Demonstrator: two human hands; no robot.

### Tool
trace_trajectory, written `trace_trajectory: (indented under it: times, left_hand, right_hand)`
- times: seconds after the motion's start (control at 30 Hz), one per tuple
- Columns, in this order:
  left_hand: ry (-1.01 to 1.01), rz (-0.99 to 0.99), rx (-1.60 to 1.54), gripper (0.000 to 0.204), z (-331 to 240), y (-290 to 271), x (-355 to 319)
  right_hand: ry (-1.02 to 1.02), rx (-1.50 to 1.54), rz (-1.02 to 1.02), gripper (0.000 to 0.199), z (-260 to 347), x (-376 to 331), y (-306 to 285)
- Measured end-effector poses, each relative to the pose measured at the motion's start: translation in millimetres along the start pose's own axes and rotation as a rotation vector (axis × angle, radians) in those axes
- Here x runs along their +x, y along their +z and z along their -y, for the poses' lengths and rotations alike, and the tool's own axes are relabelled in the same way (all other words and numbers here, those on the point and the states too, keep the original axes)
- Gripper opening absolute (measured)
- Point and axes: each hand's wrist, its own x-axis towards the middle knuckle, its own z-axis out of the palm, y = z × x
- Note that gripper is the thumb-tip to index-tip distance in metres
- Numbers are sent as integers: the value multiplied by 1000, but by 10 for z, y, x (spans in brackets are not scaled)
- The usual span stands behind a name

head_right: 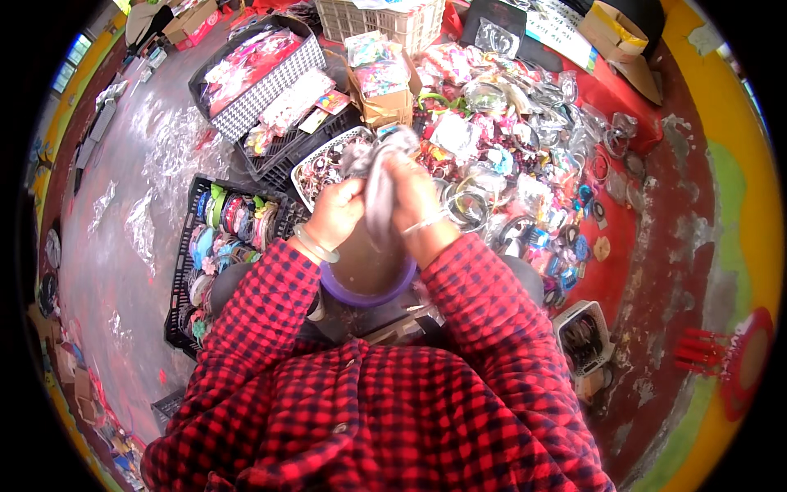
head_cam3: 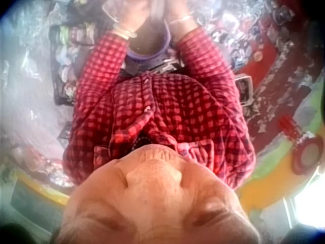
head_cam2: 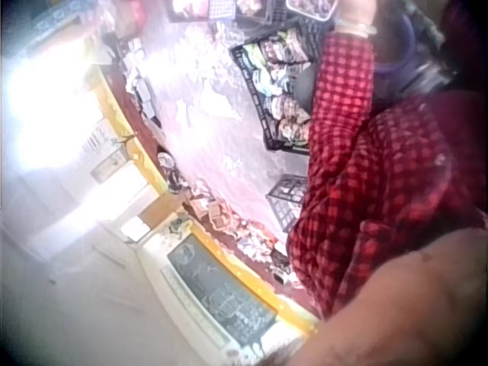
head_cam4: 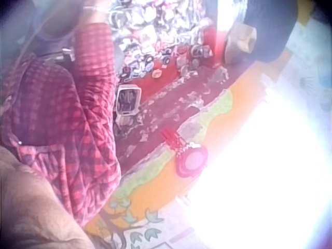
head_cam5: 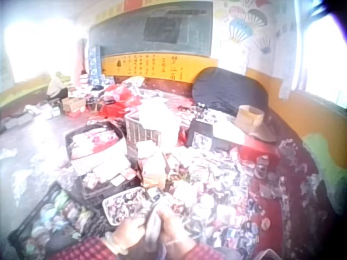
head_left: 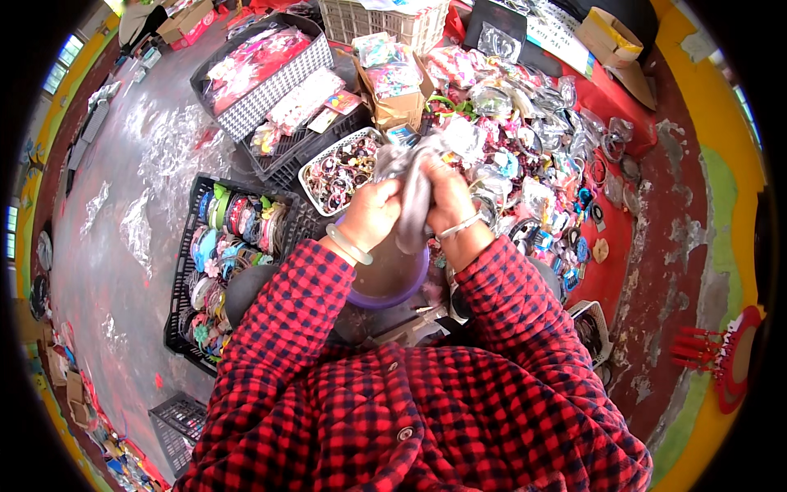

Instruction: The person sits on the floor and cleans a bundle of silver-colored metal hair accessories by hand. They repeatedly dip the bundle into a purple bowl of water, rub the items together, and wipe them with a grey cloth.

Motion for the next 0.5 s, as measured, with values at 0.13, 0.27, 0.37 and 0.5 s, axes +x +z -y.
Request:
trace_trajectory:
  times: [0.13,0.27,0.37,0.5]
  left_hand:
    - [-27,154,80,16,-53,8,-85]
    - [-141,192,-203,23,-130,-18,-69]
    - [398,186,384,23,113,-115,48]
    - [403,252,481,21,139,-167,41]
  right_hand:
    - [55,75,0,24,178,179,-168]
    - [46,68,-3,27,243,278,-338]
    - [38,171,168,26,475,463,-586]
    - [-3,33,98,24,578,348,-490]
